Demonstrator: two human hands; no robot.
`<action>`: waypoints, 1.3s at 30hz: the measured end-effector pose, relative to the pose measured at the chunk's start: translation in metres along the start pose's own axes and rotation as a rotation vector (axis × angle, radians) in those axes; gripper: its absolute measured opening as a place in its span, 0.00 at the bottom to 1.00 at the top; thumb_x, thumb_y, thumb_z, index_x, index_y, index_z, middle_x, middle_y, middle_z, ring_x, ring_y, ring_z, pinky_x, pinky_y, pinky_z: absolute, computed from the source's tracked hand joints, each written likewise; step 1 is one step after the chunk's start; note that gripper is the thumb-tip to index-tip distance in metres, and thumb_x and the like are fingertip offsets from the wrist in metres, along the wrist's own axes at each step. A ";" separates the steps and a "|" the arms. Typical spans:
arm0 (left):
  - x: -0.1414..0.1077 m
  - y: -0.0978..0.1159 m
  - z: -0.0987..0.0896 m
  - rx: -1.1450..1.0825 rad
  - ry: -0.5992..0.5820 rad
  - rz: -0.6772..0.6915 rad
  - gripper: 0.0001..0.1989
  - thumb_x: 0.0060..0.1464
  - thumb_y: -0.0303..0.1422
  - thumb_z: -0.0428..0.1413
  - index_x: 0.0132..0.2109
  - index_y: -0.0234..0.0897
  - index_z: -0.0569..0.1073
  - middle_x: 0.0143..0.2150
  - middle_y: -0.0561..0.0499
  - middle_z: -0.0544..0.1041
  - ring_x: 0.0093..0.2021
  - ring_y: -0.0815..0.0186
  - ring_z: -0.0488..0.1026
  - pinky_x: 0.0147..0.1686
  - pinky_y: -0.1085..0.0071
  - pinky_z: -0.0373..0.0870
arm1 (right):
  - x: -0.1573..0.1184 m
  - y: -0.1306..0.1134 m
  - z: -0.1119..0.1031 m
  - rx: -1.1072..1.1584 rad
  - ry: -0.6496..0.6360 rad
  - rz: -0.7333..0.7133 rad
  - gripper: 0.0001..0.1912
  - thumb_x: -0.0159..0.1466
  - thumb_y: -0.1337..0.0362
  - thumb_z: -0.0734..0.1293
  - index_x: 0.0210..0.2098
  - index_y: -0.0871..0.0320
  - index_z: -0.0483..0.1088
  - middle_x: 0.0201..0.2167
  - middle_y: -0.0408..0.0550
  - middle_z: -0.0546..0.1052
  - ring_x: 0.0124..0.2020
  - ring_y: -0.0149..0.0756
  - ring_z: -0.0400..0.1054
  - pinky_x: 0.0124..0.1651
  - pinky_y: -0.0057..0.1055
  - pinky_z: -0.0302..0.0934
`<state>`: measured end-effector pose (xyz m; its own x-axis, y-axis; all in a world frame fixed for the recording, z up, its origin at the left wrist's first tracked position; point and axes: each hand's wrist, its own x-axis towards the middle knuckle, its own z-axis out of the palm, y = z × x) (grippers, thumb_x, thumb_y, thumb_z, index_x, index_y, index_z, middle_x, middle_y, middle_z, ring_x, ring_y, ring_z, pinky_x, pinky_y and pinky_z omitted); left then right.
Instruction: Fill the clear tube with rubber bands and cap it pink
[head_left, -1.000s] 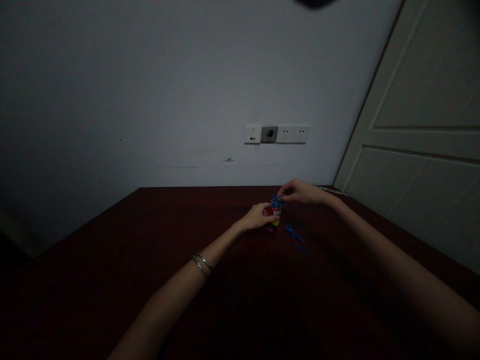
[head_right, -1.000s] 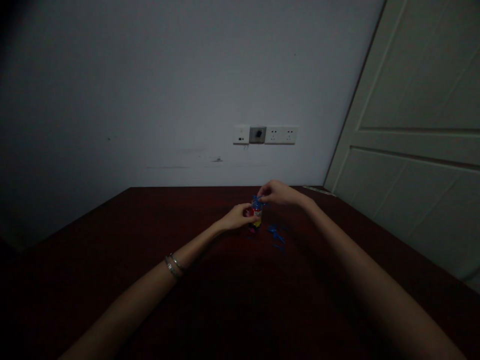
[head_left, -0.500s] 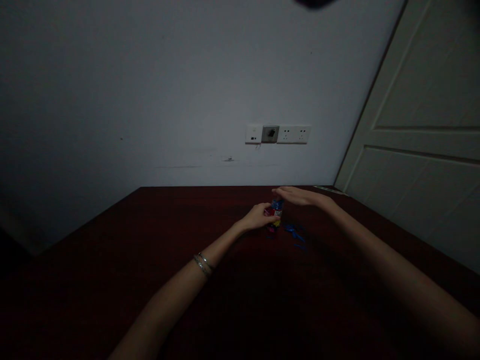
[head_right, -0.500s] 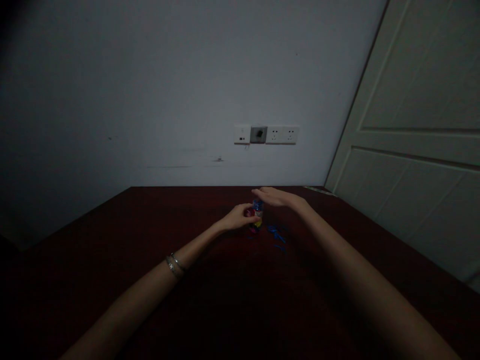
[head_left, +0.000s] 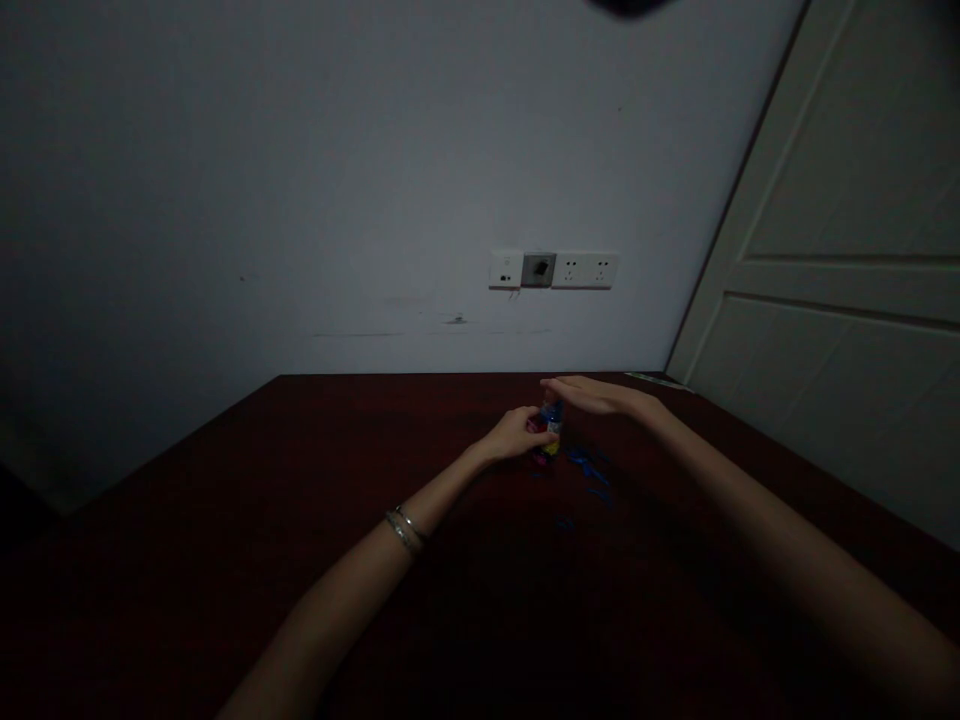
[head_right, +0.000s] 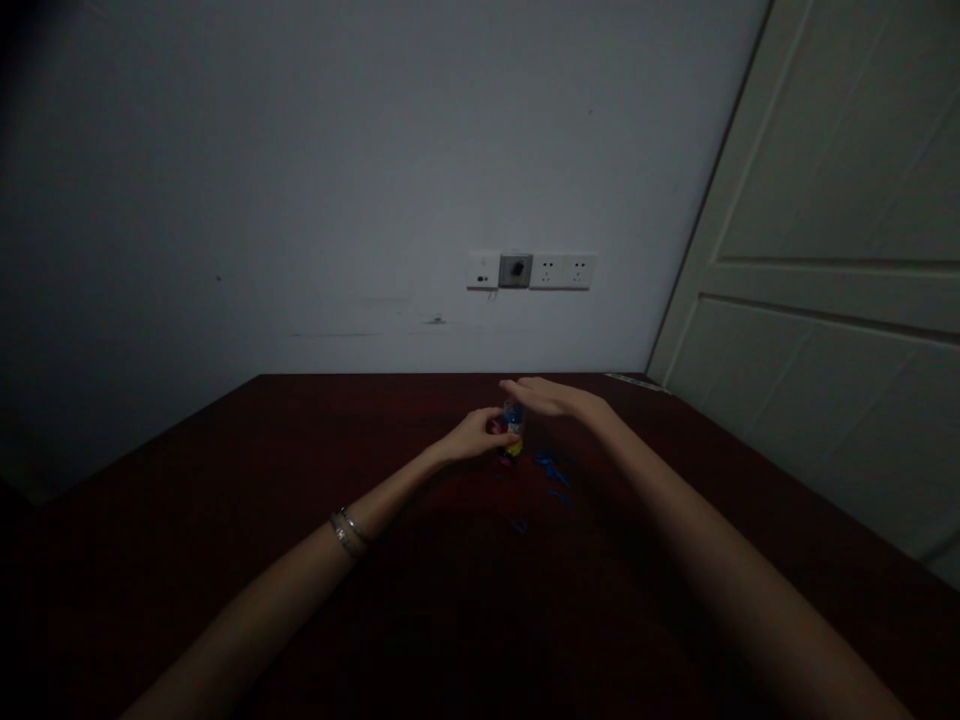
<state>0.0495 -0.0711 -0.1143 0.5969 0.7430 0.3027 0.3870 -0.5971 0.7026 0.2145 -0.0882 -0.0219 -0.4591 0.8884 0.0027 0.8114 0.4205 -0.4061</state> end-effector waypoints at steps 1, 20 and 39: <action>0.000 0.000 0.000 -0.004 -0.003 0.009 0.17 0.47 0.41 0.57 0.38 0.31 0.72 0.32 0.48 0.72 0.29 0.70 0.67 0.28 0.72 0.64 | -0.001 0.000 -0.001 0.008 0.017 -0.015 0.30 0.65 0.49 0.47 0.33 0.58 0.74 0.38 0.52 0.77 0.42 0.43 0.68 0.50 0.38 0.57; -0.004 0.012 -0.028 0.087 0.064 -0.001 0.25 0.44 0.44 0.58 0.46 0.31 0.71 0.35 0.47 0.73 0.32 0.67 0.68 0.31 0.72 0.63 | -0.030 0.026 -0.018 0.034 0.284 -0.112 0.28 0.64 0.50 0.49 0.35 0.61 0.75 0.39 0.51 0.76 0.44 0.42 0.67 0.52 0.38 0.55; -0.035 0.016 0.003 0.582 -0.366 -0.103 0.07 0.47 0.31 0.52 0.36 0.39 0.71 0.38 0.49 0.74 0.38 0.62 0.72 0.34 0.71 0.66 | -0.015 0.108 0.086 0.083 0.146 0.073 0.17 0.56 0.66 0.56 0.33 0.62 0.75 0.35 0.50 0.77 0.35 0.36 0.69 0.40 0.29 0.61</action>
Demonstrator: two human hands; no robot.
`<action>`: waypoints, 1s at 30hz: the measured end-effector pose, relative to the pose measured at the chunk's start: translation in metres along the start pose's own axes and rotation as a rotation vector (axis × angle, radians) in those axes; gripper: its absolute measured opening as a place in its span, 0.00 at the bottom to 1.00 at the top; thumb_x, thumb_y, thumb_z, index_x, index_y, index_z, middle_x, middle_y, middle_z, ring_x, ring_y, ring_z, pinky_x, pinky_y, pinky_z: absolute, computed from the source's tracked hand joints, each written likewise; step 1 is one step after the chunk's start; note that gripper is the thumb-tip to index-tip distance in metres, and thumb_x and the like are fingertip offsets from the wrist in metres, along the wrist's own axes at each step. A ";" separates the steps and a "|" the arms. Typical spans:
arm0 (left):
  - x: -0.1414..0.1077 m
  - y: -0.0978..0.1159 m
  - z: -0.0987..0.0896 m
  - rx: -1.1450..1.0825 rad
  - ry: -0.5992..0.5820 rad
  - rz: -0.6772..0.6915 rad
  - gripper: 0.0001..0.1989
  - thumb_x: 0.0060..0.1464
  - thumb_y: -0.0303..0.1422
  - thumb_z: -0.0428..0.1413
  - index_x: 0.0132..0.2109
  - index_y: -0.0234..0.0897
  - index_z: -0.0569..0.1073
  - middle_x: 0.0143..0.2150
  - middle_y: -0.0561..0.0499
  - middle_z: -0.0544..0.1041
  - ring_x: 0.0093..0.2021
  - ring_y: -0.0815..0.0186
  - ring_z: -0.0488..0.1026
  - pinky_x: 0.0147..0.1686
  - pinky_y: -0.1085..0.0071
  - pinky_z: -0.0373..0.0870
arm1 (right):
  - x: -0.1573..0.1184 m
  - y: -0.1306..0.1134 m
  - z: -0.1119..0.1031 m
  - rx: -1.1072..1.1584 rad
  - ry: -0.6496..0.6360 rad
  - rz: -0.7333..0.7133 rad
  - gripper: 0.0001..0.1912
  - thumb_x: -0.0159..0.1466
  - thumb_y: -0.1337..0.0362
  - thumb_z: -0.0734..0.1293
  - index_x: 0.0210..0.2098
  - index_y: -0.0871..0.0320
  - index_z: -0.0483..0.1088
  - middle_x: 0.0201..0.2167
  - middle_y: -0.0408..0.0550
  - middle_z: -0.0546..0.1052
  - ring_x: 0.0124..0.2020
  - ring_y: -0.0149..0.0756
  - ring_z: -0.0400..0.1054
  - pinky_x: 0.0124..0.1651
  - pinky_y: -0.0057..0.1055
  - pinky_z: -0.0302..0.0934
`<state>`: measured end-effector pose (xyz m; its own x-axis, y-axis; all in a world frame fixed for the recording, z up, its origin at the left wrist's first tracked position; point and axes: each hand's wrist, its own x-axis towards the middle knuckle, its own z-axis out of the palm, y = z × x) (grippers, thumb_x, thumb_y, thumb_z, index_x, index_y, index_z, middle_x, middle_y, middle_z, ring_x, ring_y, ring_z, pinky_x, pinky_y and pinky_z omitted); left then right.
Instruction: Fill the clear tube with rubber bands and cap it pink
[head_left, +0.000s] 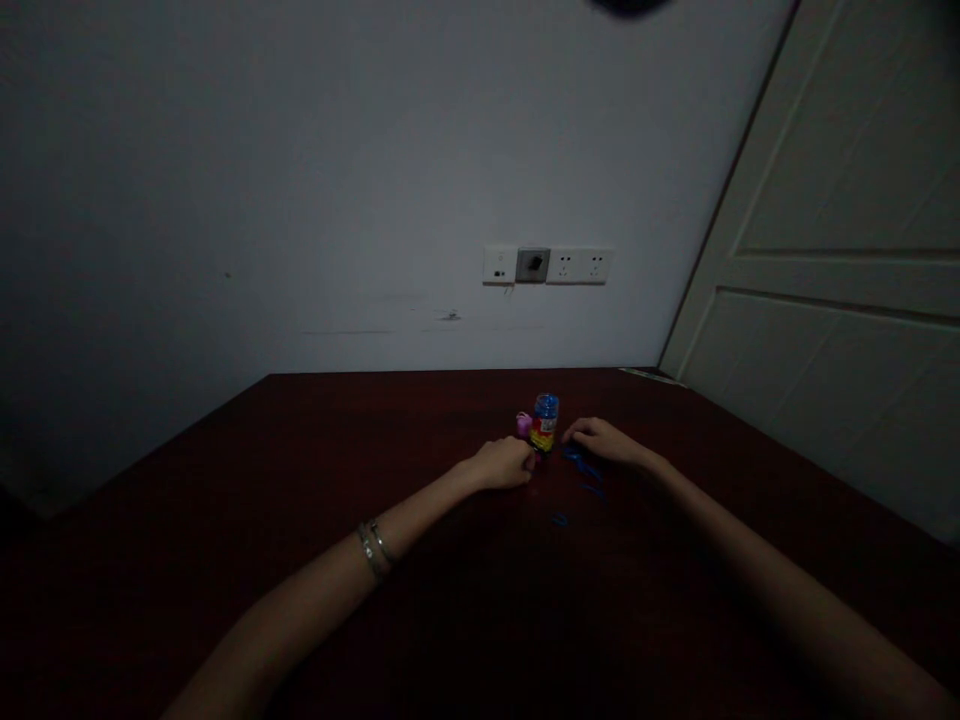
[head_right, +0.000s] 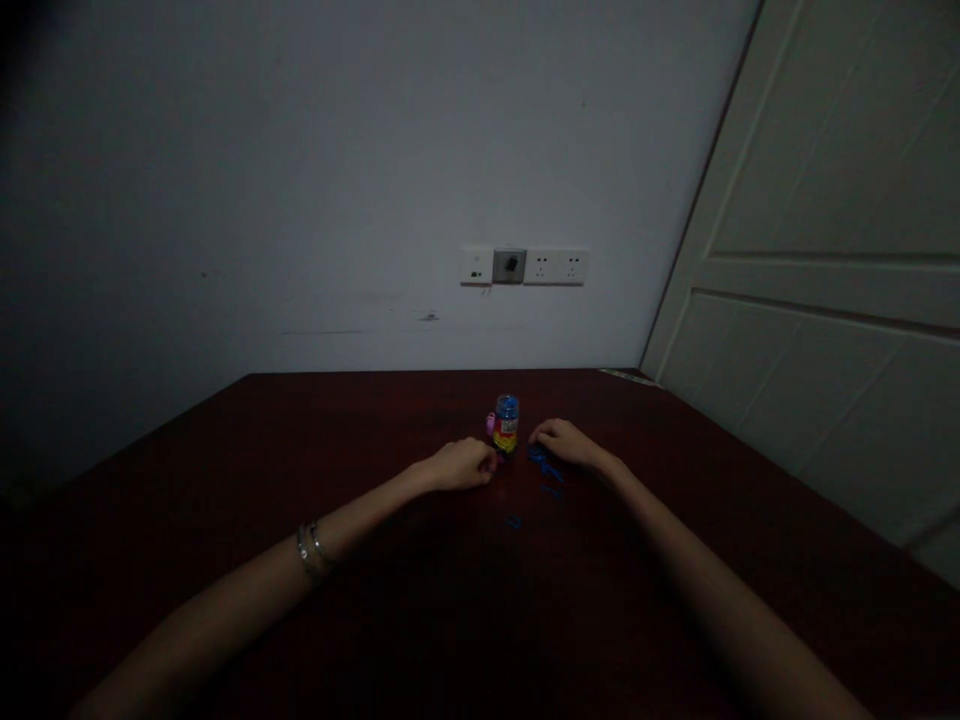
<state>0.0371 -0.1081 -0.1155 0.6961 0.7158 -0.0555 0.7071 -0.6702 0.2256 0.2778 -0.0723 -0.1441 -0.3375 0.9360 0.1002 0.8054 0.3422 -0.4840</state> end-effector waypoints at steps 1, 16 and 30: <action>-0.001 0.002 0.000 0.018 -0.015 0.009 0.07 0.48 0.30 0.51 0.36 0.39 0.71 0.38 0.49 0.74 0.37 0.63 0.72 0.34 0.71 0.66 | -0.001 -0.001 0.001 0.011 -0.023 -0.013 0.17 0.56 0.66 0.56 0.32 0.62 0.75 0.32 0.50 0.77 0.32 0.35 0.68 0.37 0.28 0.61; -0.008 0.031 0.008 -0.181 -0.068 0.193 0.16 0.52 0.44 0.52 0.41 0.37 0.71 0.39 0.50 0.74 0.36 0.67 0.70 0.30 0.75 0.62 | -0.059 -0.029 -0.016 0.076 -0.041 -0.123 0.12 0.56 0.65 0.58 0.31 0.59 0.73 0.35 0.50 0.74 0.37 0.36 0.67 0.42 0.31 0.61; 0.003 0.036 0.008 -0.221 -0.203 0.261 0.06 0.47 0.24 0.54 0.34 0.29 0.74 0.29 0.51 0.74 0.25 0.73 0.66 0.27 0.78 0.61 | -0.064 -0.006 -0.018 0.066 -0.117 0.061 0.20 0.50 0.65 0.63 0.42 0.63 0.72 0.40 0.54 0.74 0.39 0.40 0.68 0.43 0.33 0.62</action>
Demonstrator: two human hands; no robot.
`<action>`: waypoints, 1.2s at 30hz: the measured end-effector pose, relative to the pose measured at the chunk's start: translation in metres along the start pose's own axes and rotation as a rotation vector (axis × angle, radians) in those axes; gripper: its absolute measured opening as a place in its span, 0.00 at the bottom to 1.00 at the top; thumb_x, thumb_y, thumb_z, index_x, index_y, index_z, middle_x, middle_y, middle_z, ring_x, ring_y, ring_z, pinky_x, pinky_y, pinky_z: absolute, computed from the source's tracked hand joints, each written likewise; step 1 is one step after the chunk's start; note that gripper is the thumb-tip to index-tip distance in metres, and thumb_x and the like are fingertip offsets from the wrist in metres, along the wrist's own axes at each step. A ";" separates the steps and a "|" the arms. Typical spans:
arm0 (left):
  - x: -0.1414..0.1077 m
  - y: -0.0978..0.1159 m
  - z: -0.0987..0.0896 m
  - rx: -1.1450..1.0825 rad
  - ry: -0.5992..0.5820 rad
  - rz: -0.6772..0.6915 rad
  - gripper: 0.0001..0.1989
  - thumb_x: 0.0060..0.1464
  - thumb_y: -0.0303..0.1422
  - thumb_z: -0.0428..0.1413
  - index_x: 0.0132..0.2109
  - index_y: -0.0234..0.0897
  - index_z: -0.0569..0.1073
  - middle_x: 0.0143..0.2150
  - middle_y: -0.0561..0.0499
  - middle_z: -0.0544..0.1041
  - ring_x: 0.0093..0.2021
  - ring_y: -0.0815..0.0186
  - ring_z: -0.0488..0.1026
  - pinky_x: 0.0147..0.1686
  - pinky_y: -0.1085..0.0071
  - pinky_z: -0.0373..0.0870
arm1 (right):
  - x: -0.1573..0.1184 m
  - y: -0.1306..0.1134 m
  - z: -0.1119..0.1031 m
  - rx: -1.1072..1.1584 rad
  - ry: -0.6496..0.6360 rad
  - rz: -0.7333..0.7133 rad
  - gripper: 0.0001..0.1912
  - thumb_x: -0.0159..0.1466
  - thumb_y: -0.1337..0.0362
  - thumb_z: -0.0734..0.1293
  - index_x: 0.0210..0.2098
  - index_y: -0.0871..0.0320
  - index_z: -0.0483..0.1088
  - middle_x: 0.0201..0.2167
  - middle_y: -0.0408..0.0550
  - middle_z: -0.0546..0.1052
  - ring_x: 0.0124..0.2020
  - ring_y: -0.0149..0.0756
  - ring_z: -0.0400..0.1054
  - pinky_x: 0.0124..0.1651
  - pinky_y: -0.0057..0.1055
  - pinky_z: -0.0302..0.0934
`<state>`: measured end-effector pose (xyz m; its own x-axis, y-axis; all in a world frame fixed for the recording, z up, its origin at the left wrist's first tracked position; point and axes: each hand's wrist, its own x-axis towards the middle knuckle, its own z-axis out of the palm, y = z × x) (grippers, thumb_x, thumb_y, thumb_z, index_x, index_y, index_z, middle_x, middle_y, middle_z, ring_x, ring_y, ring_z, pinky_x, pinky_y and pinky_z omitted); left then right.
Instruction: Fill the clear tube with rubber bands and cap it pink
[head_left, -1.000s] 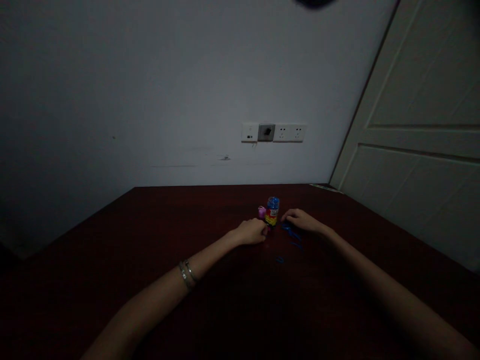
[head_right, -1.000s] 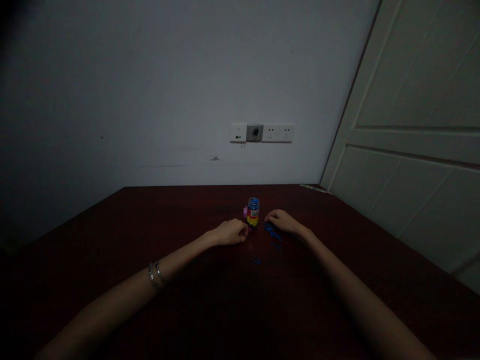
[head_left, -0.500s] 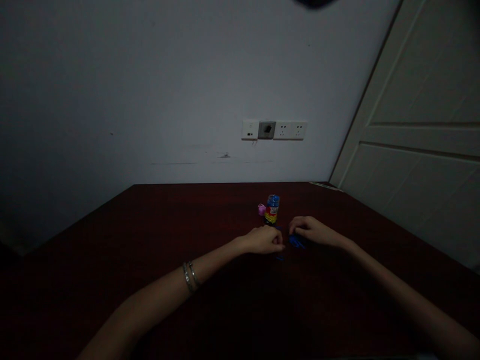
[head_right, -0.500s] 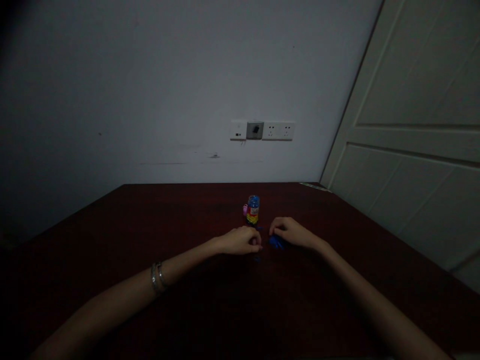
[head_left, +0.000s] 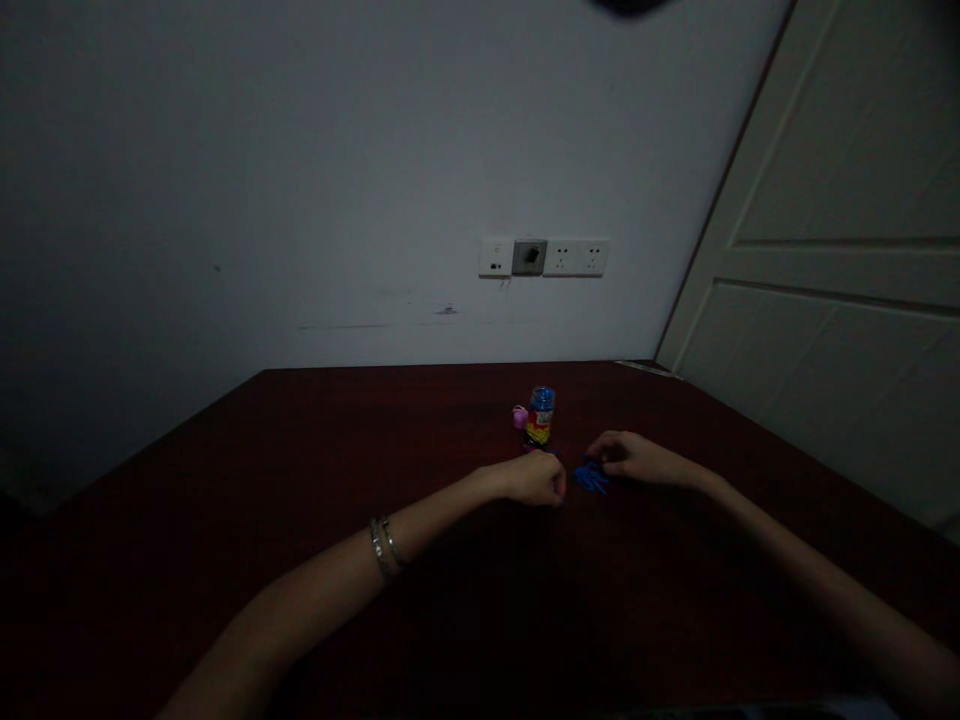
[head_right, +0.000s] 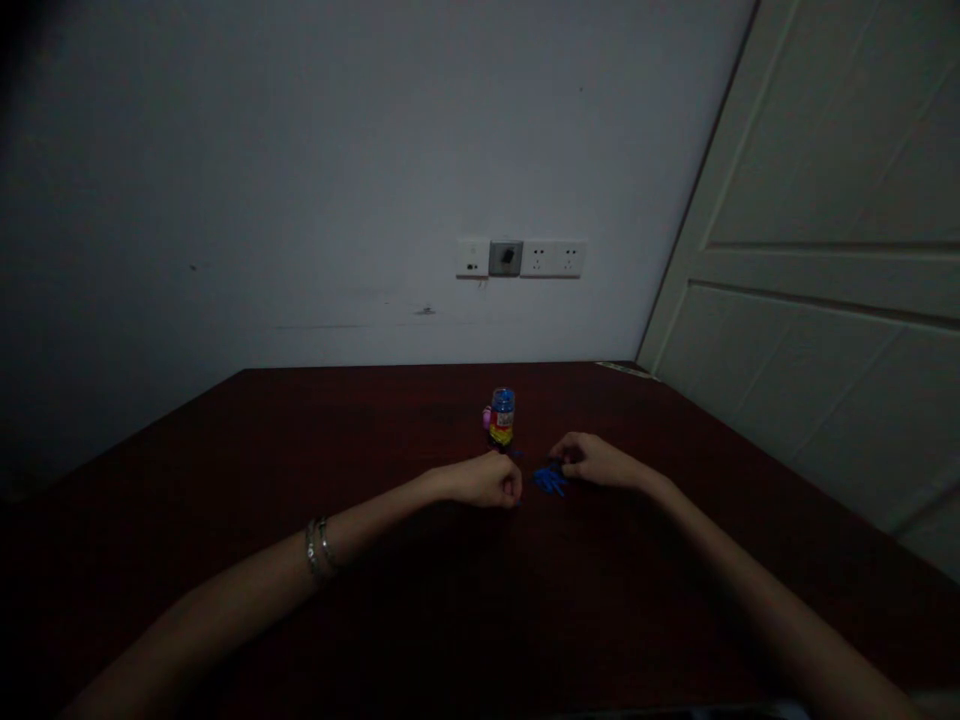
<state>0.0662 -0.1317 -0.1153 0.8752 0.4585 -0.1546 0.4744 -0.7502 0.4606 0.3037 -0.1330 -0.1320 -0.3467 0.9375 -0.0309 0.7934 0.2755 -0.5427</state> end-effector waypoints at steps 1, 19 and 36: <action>0.000 0.001 0.000 0.008 0.002 0.005 0.06 0.47 0.23 0.53 0.33 0.29 0.74 0.28 0.51 0.74 0.25 0.74 0.66 0.27 0.78 0.61 | 0.000 -0.002 0.000 0.016 -0.013 0.010 0.21 0.49 0.65 0.63 0.43 0.64 0.71 0.40 0.53 0.74 0.39 0.39 0.68 0.42 0.32 0.62; 0.039 0.010 0.024 0.217 0.307 -0.041 0.14 0.54 0.37 0.52 0.40 0.28 0.71 0.40 0.37 0.72 0.41 0.56 0.72 0.40 0.64 0.68 | -0.011 -0.019 0.006 0.033 -0.107 -0.024 0.10 0.50 0.64 0.64 0.30 0.62 0.73 0.24 0.44 0.72 0.26 0.31 0.62 0.29 0.27 0.56; 0.009 0.031 -0.058 0.257 0.492 0.142 0.09 0.53 0.28 0.51 0.38 0.29 0.74 0.37 0.44 0.74 0.39 0.64 0.70 0.40 0.70 0.64 | -0.011 -0.014 0.011 0.063 -0.093 -0.013 0.10 0.51 0.64 0.63 0.28 0.62 0.74 0.25 0.46 0.75 0.27 0.33 0.65 0.29 0.27 0.57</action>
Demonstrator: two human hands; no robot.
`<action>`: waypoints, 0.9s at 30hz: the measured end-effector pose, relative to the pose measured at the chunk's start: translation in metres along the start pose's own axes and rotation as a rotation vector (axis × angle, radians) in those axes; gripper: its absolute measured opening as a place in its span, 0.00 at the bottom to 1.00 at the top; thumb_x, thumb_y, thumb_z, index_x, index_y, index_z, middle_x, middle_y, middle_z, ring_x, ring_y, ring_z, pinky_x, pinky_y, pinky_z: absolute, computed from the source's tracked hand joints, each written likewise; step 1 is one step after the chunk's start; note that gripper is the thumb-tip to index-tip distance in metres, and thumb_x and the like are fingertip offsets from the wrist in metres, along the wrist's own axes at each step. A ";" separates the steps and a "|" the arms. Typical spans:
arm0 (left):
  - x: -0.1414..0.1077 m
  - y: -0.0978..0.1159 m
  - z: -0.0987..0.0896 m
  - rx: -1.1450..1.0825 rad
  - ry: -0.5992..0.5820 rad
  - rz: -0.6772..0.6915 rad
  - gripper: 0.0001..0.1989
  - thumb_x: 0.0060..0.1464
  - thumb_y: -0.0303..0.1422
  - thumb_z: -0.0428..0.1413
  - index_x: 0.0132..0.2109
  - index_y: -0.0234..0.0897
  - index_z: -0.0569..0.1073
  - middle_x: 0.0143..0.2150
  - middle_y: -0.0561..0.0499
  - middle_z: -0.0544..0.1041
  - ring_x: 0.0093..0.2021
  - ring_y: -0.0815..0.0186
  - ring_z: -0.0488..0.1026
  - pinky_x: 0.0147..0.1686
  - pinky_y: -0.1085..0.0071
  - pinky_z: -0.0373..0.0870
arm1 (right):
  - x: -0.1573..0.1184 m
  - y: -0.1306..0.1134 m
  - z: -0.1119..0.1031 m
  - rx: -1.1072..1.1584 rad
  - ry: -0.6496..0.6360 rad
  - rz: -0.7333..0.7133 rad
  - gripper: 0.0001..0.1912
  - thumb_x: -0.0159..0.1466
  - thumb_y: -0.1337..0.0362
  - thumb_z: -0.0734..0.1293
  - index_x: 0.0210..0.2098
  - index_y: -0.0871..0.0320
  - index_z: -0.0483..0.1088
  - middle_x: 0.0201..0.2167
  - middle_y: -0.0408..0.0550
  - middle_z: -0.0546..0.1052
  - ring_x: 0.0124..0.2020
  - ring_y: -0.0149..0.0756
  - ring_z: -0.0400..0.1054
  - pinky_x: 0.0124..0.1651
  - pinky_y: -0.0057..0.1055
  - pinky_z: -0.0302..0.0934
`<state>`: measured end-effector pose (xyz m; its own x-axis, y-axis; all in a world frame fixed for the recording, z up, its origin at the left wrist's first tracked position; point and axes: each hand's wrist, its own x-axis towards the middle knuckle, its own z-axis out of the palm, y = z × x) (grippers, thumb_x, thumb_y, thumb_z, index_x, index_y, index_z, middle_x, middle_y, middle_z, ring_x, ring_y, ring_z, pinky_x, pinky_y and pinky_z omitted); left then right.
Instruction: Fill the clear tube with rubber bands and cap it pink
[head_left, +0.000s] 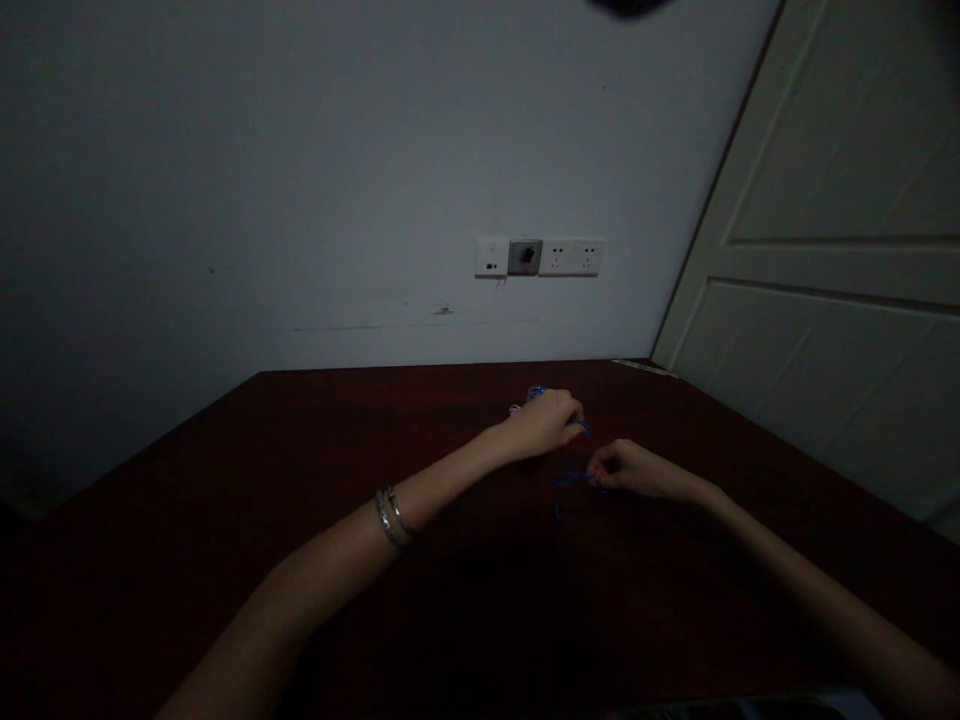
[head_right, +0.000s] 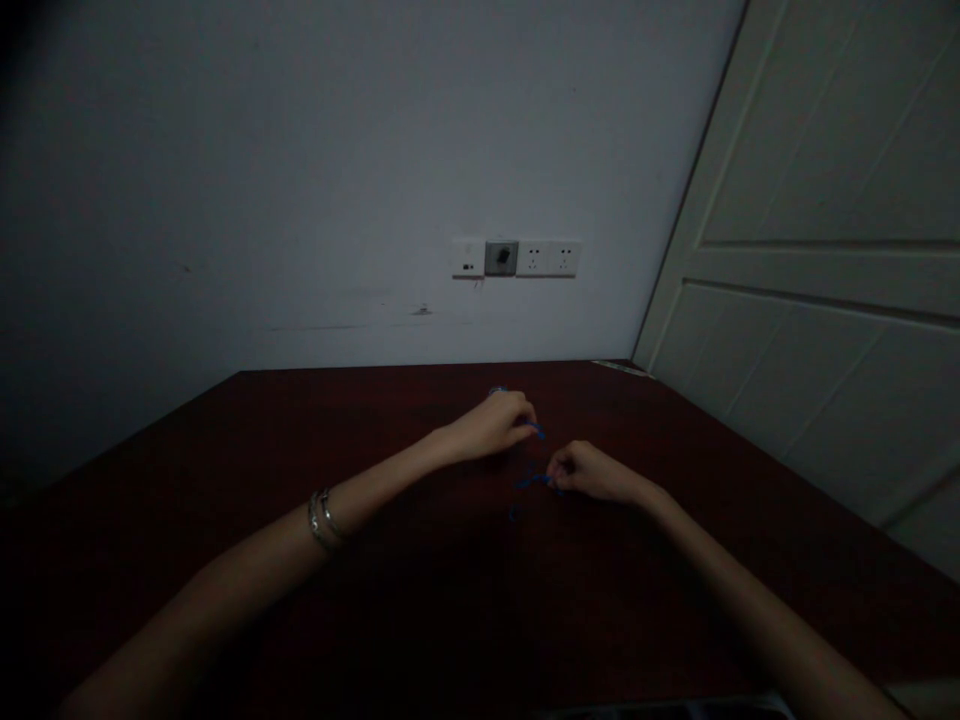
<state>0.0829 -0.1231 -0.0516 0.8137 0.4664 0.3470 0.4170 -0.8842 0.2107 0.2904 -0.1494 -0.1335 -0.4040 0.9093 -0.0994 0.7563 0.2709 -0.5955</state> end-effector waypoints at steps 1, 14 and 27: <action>0.003 -0.003 -0.012 -0.019 0.045 -0.003 0.09 0.54 0.29 0.51 0.38 0.29 0.74 0.38 0.44 0.74 0.39 0.65 0.69 0.40 0.70 0.64 | 0.000 0.000 0.000 0.001 -0.006 -0.004 0.11 0.51 0.64 0.63 0.29 0.62 0.74 0.26 0.46 0.76 0.27 0.33 0.66 0.29 0.27 0.57; 0.010 -0.056 -0.031 -0.092 0.047 -0.066 0.10 0.52 0.32 0.54 0.38 0.31 0.76 0.36 0.46 0.72 0.36 0.68 0.68 0.38 0.71 0.63 | -0.005 -0.010 -0.009 -0.044 0.016 -0.038 0.09 0.52 0.64 0.62 0.27 0.61 0.73 0.24 0.45 0.75 0.25 0.33 0.65 0.28 0.27 0.56; 0.001 -0.058 -0.022 -0.128 0.182 -0.090 0.19 0.60 0.37 0.43 0.32 0.32 0.73 0.32 0.49 0.68 0.34 0.70 0.65 0.38 0.72 0.62 | 0.027 -0.081 -0.052 0.071 0.613 -0.204 0.14 0.55 0.55 0.65 0.31 0.59 0.75 0.33 0.49 0.78 0.37 0.41 0.70 0.43 0.37 0.61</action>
<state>0.0506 -0.0703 -0.0436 0.6842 0.5507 0.4782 0.4204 -0.8335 0.3585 0.2452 -0.1301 -0.0469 -0.1532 0.8627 0.4819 0.6510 0.4550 -0.6076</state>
